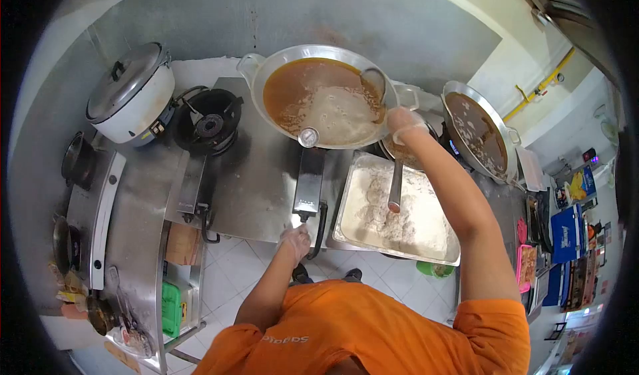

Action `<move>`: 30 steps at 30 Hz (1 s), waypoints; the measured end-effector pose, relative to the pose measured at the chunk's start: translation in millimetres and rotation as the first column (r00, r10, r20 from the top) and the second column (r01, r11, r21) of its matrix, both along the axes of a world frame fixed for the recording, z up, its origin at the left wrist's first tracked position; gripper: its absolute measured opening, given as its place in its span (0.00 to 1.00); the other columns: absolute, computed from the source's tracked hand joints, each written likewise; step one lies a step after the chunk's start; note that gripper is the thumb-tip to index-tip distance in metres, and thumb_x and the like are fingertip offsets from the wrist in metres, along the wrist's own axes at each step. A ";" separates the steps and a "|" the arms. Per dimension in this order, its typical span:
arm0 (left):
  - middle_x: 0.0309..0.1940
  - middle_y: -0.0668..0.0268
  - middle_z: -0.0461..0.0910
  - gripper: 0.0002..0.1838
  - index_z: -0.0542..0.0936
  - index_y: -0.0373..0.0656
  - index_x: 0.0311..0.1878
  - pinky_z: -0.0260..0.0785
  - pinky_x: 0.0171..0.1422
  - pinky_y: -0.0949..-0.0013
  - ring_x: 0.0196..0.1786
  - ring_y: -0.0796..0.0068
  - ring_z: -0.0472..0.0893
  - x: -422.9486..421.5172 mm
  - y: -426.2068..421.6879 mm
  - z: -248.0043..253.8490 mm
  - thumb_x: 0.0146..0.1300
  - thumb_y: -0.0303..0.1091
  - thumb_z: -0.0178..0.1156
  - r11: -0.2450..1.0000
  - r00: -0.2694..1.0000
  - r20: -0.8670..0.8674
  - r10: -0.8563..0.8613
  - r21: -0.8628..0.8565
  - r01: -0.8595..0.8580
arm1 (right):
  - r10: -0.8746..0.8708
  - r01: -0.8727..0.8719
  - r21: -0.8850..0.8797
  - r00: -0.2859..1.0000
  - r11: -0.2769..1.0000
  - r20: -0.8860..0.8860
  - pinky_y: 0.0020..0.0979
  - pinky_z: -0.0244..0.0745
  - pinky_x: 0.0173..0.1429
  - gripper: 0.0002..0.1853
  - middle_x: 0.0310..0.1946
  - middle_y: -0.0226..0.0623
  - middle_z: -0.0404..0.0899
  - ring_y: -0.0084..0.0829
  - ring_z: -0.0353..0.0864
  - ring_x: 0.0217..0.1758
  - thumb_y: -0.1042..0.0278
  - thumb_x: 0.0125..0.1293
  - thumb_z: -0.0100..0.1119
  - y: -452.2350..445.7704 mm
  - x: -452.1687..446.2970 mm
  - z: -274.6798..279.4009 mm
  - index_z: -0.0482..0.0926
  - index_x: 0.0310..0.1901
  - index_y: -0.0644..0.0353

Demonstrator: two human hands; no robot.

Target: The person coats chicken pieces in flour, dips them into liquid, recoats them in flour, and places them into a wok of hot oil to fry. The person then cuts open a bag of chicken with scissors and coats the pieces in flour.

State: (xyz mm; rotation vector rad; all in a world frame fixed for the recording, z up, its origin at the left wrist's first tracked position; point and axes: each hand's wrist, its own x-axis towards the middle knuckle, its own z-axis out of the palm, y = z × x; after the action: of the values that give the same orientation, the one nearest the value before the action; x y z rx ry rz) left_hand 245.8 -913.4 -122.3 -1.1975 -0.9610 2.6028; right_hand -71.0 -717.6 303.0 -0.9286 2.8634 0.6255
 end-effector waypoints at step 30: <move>0.40 0.50 0.85 0.23 0.86 0.40 0.41 0.72 0.56 0.51 0.47 0.49 0.83 -101.7 95.4 76.8 0.64 0.54 0.59 -0.980 0.764 0.617 -0.187 -0.064 -0.187 | 0.103 0.569 -0.580 0.656 0.582 0.747 0.27 0.59 0.21 0.31 0.20 0.24 0.67 0.20 0.63 0.17 0.69 0.70 0.56 38.7 58.1 49.0 0.69 0.75 0.50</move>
State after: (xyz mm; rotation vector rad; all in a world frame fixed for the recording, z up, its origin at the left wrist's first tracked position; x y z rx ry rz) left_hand 144.1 -817.9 -45.5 0.2266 -2.8606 -0.9622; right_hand -12.9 -678.8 352.0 -0.5325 2.3088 -0.9685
